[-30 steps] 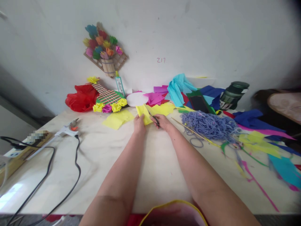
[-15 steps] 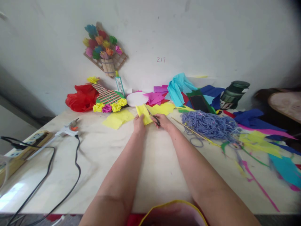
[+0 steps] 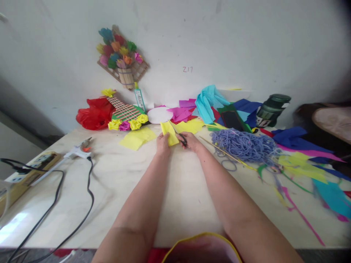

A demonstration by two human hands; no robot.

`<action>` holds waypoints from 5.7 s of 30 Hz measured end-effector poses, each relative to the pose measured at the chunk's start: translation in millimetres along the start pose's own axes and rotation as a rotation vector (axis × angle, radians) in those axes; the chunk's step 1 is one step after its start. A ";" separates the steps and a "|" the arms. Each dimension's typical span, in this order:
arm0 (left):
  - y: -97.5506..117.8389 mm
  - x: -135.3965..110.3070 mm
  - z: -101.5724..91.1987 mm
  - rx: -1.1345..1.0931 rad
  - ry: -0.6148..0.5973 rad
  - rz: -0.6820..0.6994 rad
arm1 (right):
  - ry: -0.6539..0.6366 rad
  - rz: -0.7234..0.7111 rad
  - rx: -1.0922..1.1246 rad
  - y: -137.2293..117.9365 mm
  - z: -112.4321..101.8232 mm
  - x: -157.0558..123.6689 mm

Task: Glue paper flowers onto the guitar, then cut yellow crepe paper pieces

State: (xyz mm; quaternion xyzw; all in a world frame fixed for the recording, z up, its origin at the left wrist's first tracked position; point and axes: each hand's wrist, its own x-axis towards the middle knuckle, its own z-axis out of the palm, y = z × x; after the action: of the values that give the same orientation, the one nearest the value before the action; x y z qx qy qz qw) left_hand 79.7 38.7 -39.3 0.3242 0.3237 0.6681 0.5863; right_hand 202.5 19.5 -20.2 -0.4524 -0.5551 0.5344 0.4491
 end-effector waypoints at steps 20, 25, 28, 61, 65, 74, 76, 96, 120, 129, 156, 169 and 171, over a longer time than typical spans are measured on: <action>2.7 -2.7 2.9 -0.012 0.000 0.010 | 0.019 0.002 0.007 -1.1 -0.2 -1.3; 1.4 -1.5 1.8 -0.011 0.010 0.014 | 0.042 0.010 0.011 -1.1 -0.6 -0.7; 1.1 -1.0 1.1 -0.012 0.010 0.016 | 0.036 0.012 0.018 -1.0 -0.5 -0.4; 0.4 0.6 0.6 -0.040 -0.002 0.003 | 0.060 -0.024 -0.001 3.0 -0.8 4.6; 1.2 -0.1 1.8 -0.045 0.002 -0.007 | 0.072 -0.037 0.003 1.5 0.8 4.0; 3.4 -0.4 3.0 -0.049 0.013 -0.012 | 0.078 -0.071 -0.003 7.3 0.1 9.4; 3.1 0.0 2.8 -0.053 0.021 -0.015 | 0.088 -0.068 -0.005 8.1 0.5 10.1; 2.1 -0.2 0.8 -0.027 -0.042 0.003 | 0.042 0.036 0.049 -2.2 0.4 0.9; 3.9 -3.1 2.0 -0.031 -0.027 -0.010 | 0.025 -0.060 0.023 -9.7 1.7 1.3; 4.6 -3.5 2.1 -0.035 -0.038 -0.002 | 0.043 -0.062 0.032 -8.6 2.0 2.3; 2.9 -1.3 -2.6 -0.032 -0.058 0.017 | 0.062 -0.033 0.013 -6.0 -1.8 4.1; 1.9 -0.9 -1.8 -0.027 -0.070 0.008 | 0.019 -0.062 -0.001 -6.9 -1.5 5.5; 1.1 -0.8 -2.7 -0.022 -0.075 0.011 | 0.021 -0.059 0.004 -8.9 -0.5 4.7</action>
State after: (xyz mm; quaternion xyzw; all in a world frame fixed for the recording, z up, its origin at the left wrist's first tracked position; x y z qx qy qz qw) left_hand 77.0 37.7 -40.0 0.3444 0.2926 0.6621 0.5978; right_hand 201.9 24.1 -11.2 -0.4403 -0.5623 0.5175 0.4713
